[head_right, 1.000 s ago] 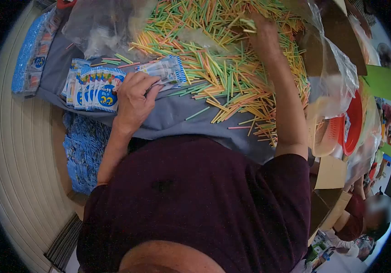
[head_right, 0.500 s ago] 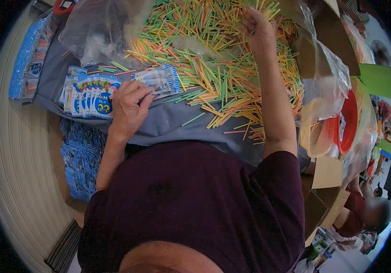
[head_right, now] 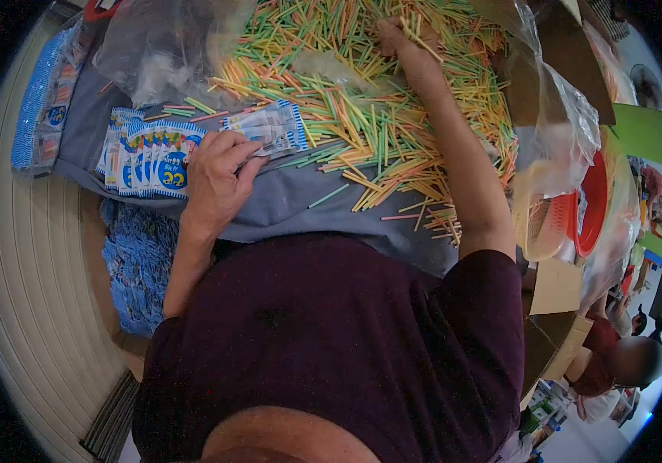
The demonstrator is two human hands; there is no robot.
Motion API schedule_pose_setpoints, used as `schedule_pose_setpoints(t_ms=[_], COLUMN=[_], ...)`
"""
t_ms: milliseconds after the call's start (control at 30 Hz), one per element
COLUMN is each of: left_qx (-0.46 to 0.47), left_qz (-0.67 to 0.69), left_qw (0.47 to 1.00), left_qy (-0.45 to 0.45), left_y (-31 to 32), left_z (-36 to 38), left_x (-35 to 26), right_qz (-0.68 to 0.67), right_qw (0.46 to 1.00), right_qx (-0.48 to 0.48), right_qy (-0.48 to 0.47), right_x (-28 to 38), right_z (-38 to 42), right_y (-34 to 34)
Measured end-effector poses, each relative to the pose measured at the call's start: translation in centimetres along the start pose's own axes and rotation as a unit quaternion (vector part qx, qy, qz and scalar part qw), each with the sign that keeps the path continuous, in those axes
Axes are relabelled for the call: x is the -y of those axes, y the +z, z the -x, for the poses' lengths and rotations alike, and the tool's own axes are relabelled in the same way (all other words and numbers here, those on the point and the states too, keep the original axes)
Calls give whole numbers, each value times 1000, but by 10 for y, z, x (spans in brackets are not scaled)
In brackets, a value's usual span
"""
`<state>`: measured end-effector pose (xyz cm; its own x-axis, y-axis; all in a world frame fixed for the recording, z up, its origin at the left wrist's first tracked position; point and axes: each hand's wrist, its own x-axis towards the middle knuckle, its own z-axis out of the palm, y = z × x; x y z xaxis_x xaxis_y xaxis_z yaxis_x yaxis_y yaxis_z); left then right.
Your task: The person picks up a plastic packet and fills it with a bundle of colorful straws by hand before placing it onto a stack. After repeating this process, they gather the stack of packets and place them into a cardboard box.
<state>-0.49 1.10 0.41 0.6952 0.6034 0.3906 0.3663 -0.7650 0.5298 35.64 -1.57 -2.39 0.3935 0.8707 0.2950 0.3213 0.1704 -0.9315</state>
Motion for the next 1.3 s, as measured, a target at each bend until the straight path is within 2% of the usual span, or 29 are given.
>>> schedule_pose_setpoints(t_ms=[133, 200, 233, 300, 333, 400, 433, 500, 533, 567, 600, 633, 700, 733, 767, 833, 867, 933, 1067, 1133, 1167, 1200, 1233, 1267, 1300], left_qx=[21, 13, 3, -8, -32, -53, -71, -87, -96, -105, -105, -84, -62, -60, -57, -33, -11, -1, -12, -36, -53, -52, -57, -62, -59], left_qz=[9, 15, 42, 67, 92, 117, 112, 103, 63, 22, 21, -6, -35, -39, -42, -32, -24, -12, 30, 73, 119, 122, 148, 176, 180], left_qw=[1000, 1000, 999, 997, 994, 991, 990, 989, 993, 994, 994, 996, 997, 997, 997, 999, 999, 1000, 999, 995, 989, 989, 984, 979, 979], left_qy=[-7, -2, -20, -35, -39, -41, -48, -57, -37, -17, -20, -10, -2, 7, 17, -1, -20, -14, -27, -50, -66, -65, -77, -87, -81], left_y=[-2, 0, 2, 0, -3, -8, -10, -11, -9, -7, -3, 2, 7, 9, 10, 1, -3, -5, -2, -4, -5, -6, -8, -8, -8], left_z=[2, 0, 1, 0, -3, -7, -8, -7, -6, -3, 1, 5, 10, 11, 12, 9, 7, 7, 11, 13, 13, 13, 13, 12, 10], left_x=[4, 10, 14, 16, 14, 9, 6, 4, 4, 3, 3, 3, 2, 2, 1, -5, -6, -2, 10, 11, 12, 12, 13, 14, 13], right_qz=[-49, -92, -94, -224, -225, -308, -310, -105, -107, 6, 119, 117, 346, 431, 430, 566, 566, 622, 577, 503, 481, 483, 350, 202, 174], right_qw=[997, 994, 994, 971, 970, 946, 946, 971, 971, 993, 989, 989, 924, 880, 881, 778, 779, 719, 750, 797, 822, 821, 920, 977, 985], right_qx=[46, -13, -12, -67, -69, -80, -82, -176, -175, -62, 52, 55, 136, 180, 179, 229, 228, 279, 245, 100, 51, 50, 1, -51, -15], right_qy=[35, 58, 58, 58, 56, 56, 55, 124, 125, 96, 64, 64, -87, -86, -85, -144, -144, -138, -210, -318, -301, -299, -178, -51, 7], right_x=[13, 25, 33, 44, 39, 26, 40, 67, 64, 60, 61, 55, 46, 54, 57, 62, 57, 47, 47, 31, 25, 29, 34, 40, 44], right_z=[-7, -6, -4, -3, -5, -10, -8, -6, -4, -1, 1, 4, 15, 20, 22, 26, 23, 9, 1, -2, -2, -1, 1, 3, 3], right_y=[1, 3, 4, 4, -3, -23, -21, -19, -30, -51, -59, -57, -44, -35, -24, -8, -3, 8, 12, -2, -8, -7, -7, -10, -21])
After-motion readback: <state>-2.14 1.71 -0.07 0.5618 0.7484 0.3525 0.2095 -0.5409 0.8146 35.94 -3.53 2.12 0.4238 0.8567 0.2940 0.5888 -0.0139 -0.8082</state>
